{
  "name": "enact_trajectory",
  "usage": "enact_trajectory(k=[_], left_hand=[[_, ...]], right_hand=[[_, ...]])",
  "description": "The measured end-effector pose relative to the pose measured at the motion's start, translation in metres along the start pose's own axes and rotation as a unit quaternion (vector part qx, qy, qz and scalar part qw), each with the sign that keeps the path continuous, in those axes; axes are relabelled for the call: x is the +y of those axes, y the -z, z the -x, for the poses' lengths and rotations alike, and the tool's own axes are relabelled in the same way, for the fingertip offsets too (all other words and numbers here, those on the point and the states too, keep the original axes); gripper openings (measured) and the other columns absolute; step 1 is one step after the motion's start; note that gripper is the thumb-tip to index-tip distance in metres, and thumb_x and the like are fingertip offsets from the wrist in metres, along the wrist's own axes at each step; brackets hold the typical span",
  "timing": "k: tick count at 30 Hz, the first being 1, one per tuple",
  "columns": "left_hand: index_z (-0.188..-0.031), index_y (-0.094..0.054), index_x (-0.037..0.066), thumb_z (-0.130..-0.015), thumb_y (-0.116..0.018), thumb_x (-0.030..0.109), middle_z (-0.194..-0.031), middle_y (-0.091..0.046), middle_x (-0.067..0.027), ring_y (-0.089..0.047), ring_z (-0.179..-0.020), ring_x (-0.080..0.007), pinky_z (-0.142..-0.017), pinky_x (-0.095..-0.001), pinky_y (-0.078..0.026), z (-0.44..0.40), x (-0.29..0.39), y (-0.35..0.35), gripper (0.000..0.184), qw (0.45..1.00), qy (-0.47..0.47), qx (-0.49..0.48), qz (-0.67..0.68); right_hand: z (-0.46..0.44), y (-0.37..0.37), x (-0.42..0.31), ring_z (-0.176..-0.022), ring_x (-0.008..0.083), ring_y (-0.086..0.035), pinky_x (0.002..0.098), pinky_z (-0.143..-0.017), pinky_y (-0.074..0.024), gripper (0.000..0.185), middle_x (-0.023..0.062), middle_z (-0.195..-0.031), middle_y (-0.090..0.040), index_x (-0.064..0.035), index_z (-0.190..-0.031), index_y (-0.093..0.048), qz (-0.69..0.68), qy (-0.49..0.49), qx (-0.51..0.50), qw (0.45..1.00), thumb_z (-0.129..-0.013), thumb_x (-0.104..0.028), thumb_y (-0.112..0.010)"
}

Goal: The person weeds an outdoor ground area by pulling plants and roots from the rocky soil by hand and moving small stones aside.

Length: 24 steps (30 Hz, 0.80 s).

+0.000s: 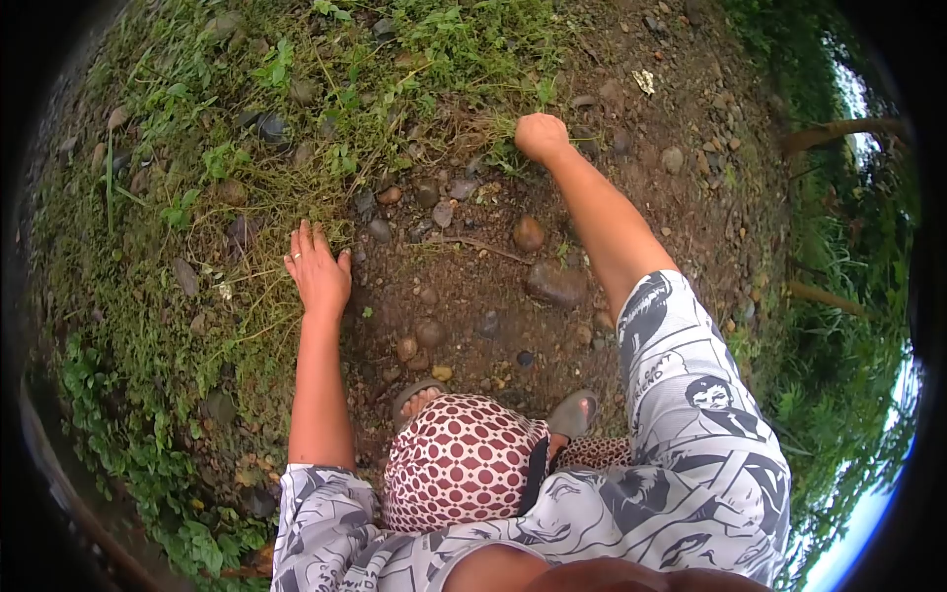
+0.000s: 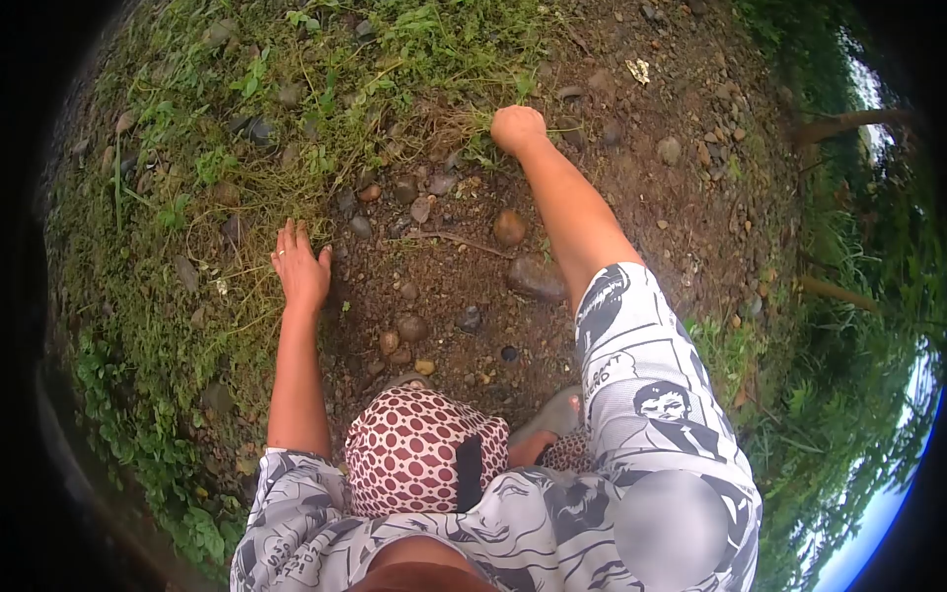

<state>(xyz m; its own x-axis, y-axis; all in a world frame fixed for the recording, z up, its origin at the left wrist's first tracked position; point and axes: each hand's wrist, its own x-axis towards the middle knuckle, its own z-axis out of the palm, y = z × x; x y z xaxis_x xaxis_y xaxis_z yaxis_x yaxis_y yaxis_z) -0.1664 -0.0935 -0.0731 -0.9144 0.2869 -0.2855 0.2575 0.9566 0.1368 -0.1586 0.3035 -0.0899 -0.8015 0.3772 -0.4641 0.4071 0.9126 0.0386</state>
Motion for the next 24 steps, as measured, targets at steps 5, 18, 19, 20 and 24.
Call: enact_trajectory(k=[5,18,19,20,24], left_hand=[[-0.138,-0.036,0.005,-0.084,-0.065,0.024,-0.149,-0.027,-0.0139,-0.023,-0.138,-0.0327,-0.111,-0.0521,-0.019,-0.002,0.000,-0.001,0.065,1.000,-0.006,0.008,0.002],[-0.138,-0.037,0.002,-0.085,-0.065,0.026,-0.150,-0.025,-0.0139,-0.019,-0.140,-0.0316,-0.113,-0.0500,-0.016,-0.001,0.002,0.002,0.065,1.000,-0.003,-0.008,0.014],[-0.138,-0.037,0.002,-0.085,-0.065,0.026,-0.150,-0.025,-0.0138,-0.019,-0.140,-0.0316,-0.113,-0.0501,-0.016,-0.001,0.002,0.003,0.065,1.000,-0.003,-0.008,0.016],[-0.138,-0.037,0.002,-0.085,-0.065,0.026,-0.150,-0.025,-0.0138,-0.019,-0.140,-0.0316,-0.113,-0.0502,-0.016,-0.001,0.002,0.004,0.065,1.000,-0.002,-0.008,0.018],[-0.138,-0.037,0.003,-0.084,-0.066,0.026,-0.150,-0.025,-0.0133,-0.020,-0.139,-0.0315,-0.113,-0.0504,-0.016,0.000,0.000,0.001,0.066,1.000,-0.003,-0.001,0.025]], right_hand=[[0.018,-0.015,0.000,-0.095,0.0340,-0.064,0.0420,-0.084,-0.0502,0.029,0.0208,-0.097,-0.067,-0.0004,-0.091,-0.070,-0.032,0.030,0.022,0.999,-0.078,-0.012,-0.046],[0.181,-0.014,0.077,-0.088,0.0384,-0.062,0.0465,-0.077,-0.0484,0.028,0.0216,-0.089,-0.065,-0.0046,-0.101,-0.061,-0.068,0.029,0.052,0.996,-0.074,-0.013,-0.066],[0.187,-0.011,0.090,-0.087,0.0400,-0.060,0.0474,-0.076,-0.0475,0.026,0.0220,-0.087,-0.064,-0.0051,-0.100,-0.061,-0.083,0.018,0.115,0.990,-0.075,-0.014,-0.065],[0.193,-0.007,0.101,-0.087,0.0414,-0.059,0.0480,-0.075,-0.0467,0.026,0.0222,-0.087,-0.063,-0.0050,-0.100,-0.060,-0.127,-0.014,0.147,0.981,-0.076,-0.014,-0.064],[0.216,-0.021,0.133,-0.086,0.0404,-0.061,0.0473,-0.075,-0.0482,0.023,0.0224,-0.090,-0.065,-0.0033,-0.099,-0.063,-0.022,-0.115,0.104,0.988,-0.079,-0.014,-0.058]])
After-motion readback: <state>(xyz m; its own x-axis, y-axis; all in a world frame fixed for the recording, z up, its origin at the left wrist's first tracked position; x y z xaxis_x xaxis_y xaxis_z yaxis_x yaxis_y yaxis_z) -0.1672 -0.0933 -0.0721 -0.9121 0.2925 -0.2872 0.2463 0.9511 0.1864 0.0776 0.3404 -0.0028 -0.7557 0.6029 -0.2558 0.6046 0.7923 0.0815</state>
